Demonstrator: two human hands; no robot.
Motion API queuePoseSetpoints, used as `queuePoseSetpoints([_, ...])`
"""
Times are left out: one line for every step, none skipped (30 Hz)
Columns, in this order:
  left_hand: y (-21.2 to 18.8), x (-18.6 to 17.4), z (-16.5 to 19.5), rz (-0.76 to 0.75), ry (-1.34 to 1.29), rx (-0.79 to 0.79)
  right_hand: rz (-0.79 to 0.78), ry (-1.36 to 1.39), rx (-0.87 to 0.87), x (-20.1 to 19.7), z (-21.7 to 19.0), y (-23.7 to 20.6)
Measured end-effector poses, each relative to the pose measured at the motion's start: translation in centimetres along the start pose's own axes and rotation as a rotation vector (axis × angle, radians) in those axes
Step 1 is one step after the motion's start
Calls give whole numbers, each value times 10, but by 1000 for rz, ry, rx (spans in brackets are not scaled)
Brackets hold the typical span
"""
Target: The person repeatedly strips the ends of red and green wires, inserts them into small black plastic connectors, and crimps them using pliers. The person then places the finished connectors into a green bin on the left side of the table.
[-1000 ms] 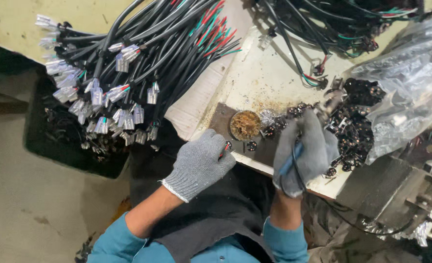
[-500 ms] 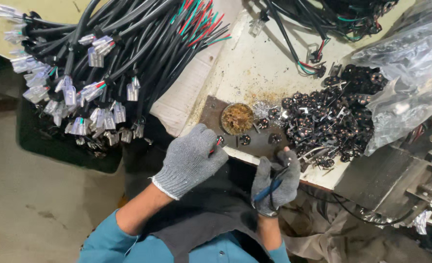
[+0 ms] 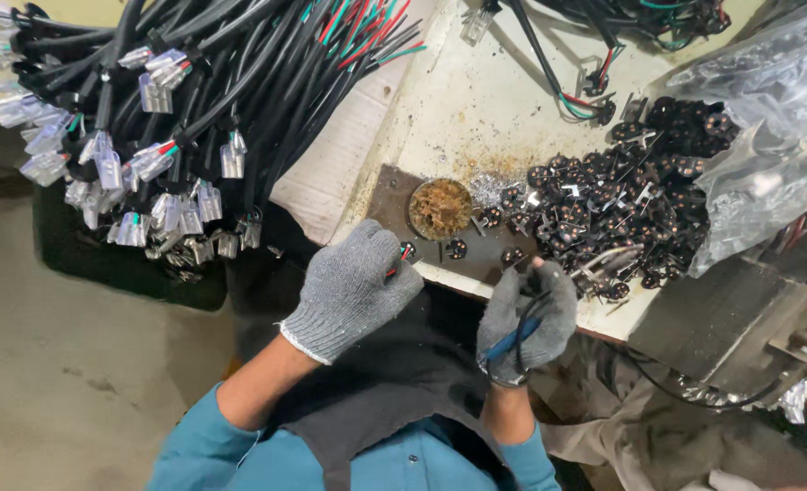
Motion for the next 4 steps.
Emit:
queuePoseSetpoints([1, -1, 0, 0, -10, 1, -14, -16, -16, 3, 2, 2])
queuePoseSetpoints([3, -3, 0, 8, -17, 6, -26, -25, -38, 6, 4, 5])
queuePoseSetpoints([4, -4, 0, 2, -21, 12, -64, -130, -59, 6, 3, 7])
queuePoseSetpoints([5, -5, 0, -7, -26, 16, -103, -236, -79, 3, 1, 7])
Point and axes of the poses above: each hand's wrist, its own y-axis towards the middle knuckle, its own x-axis out of the palm, z = x × y, the point moved 3 cm from there along y, towards the middle knuckle, and after that the axes turned 2 degrees about -z, right-handed, at the moved point
